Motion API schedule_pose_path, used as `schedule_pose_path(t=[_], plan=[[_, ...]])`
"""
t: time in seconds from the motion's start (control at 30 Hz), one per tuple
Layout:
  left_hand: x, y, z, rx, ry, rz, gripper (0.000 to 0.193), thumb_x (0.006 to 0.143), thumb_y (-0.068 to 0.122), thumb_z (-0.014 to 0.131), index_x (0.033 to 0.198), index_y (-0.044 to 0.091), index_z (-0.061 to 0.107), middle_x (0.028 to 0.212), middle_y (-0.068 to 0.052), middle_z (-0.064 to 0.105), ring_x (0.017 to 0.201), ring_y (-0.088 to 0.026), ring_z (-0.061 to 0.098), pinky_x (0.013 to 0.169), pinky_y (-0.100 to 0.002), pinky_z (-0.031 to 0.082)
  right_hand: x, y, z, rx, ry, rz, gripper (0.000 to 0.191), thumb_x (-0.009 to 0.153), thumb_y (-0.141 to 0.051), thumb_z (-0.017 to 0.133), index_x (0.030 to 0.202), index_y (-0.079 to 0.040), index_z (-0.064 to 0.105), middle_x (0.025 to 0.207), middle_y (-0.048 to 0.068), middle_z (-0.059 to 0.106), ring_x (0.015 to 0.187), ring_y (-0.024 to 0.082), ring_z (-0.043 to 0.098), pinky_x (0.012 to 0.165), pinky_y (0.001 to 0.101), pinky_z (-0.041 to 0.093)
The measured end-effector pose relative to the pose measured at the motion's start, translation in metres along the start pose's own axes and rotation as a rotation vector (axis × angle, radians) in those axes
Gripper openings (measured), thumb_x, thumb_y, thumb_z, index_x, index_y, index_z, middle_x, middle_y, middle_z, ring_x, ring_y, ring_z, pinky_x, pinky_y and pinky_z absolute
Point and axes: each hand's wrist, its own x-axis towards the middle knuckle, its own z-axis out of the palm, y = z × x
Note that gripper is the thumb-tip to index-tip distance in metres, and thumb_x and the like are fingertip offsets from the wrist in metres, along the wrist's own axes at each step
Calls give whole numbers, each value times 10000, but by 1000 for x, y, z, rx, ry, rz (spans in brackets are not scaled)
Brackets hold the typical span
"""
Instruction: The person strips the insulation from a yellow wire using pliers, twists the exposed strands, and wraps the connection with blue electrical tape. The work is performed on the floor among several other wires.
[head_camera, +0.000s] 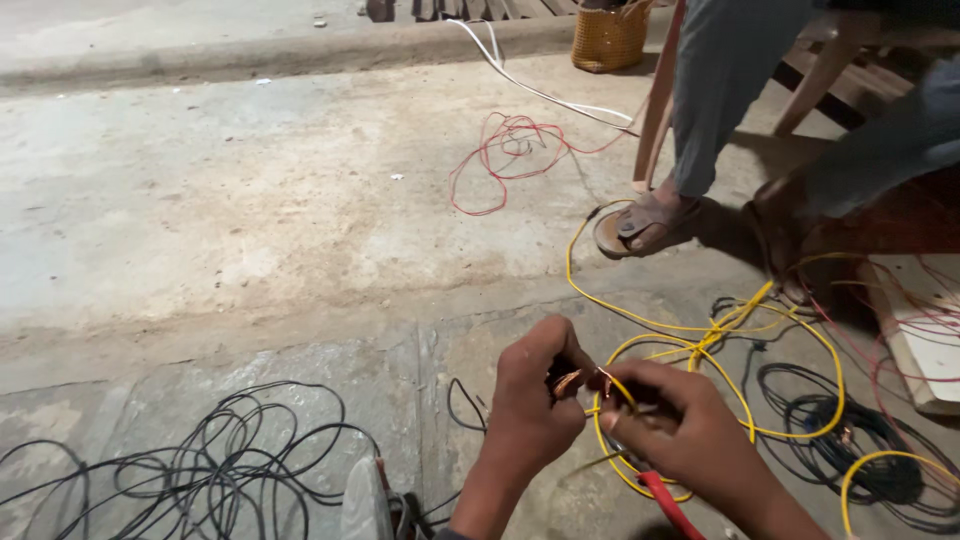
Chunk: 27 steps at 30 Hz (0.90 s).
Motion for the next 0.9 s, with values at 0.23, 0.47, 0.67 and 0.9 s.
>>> schedule_pose_path(t=[0.23, 0.47, 0.67, 0.9], plan=[[0, 3, 6, -28, 5, -90, 198, 698, -156, 567, 799, 4, 508, 643, -80, 530, 580, -120, 484, 507, -282, 365, -5, -25, 19, -749, 383, -338, 200, 864, -135, 747, 1045, -67, 698, 895, 39, 723, 690, 155, 695, 602, 273, 544], [-3, -4, 5, -32, 14, 46, 200, 729, -165, 570, 792, 5, 486, 685, -41, 559, 595, -85, 494, 522, -263, 371, 0, 10, 2, 659, 191, 442, 236, 997, -184, 587, 895, 18, 656, 602, 31, 548, 394, 86, 414, 376, 255, 316], [-2, -12, 1, -160, -34, 70, 195, 785, -181, 577, 810, 5, 526, 700, -56, 528, 645, -86, 465, 567, -266, 370, -1, 25, -1, 1057, -142, 407, 373, 1132, -272, 478, 891, -2, 570, 632, 19, 485, 411, 73, 350, 381, 242, 322], [-1, -9, 12, 11, 95, -150, 170, 791, -118, 654, 855, 7, 558, 676, -40, 571, 605, -87, 518, 555, -267, 428, 4, -17, 11, -304, 364, 81, 528, 855, -153, 759, 1311, -22, 525, 886, 50, 770, 522, 98, 627, 444, 253, 466]])
